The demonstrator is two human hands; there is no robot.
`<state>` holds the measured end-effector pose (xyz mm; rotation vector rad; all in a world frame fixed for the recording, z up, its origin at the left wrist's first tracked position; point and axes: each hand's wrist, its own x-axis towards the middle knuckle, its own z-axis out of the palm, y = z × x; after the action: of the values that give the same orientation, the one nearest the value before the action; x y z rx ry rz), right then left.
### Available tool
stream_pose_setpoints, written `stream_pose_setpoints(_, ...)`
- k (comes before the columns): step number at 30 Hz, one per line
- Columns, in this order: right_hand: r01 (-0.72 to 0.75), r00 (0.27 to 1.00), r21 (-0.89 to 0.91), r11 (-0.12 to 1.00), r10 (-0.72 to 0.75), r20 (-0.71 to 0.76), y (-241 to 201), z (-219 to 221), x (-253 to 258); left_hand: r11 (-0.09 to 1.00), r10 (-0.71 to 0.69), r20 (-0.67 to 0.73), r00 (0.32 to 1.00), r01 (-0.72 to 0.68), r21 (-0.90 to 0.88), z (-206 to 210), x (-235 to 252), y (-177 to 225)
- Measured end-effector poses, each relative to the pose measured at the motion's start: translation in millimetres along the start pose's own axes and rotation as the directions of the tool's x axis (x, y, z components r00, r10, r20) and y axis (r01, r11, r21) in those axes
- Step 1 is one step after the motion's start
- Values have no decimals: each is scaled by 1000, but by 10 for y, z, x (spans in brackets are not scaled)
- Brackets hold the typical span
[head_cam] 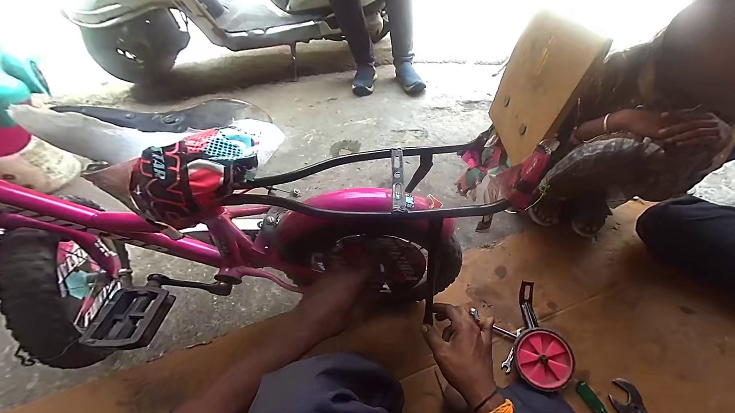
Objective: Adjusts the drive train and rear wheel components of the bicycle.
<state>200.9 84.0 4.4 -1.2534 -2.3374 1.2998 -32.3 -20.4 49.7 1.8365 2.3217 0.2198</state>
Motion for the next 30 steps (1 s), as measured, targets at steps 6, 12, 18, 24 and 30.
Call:
stream_pose_setpoints(6, 106, 989, -192, 976, -123, -80, -42, 15, 47, 912, -6, -88, 996, 42, 409, -55, -188, -169)
stream_pose_setpoints(12, 1, 998, -426, 905, -25, -50, -379, -1, 116, 874, -84, -58, 995, 101, 476, 54, -166, -135)
stream_pose_setpoints(18, 91, 996, -60, 994, -90, 6, -820, 391, 170, 919, -9, -128, 992, 58, 389, 81, -115, -28)
stream_pose_setpoints(24, 95, 994, -7, 995, -96, -46, -770, 259, 228, 960, 14, 12, 1000, -17, 280, 19, -150, -23)
stream_pose_setpoints(30, 40, 996, 2, 999, -39, -79, -711, 233, 318, 960, -86, 77, 993, 62, 273, -18, -107, 78)
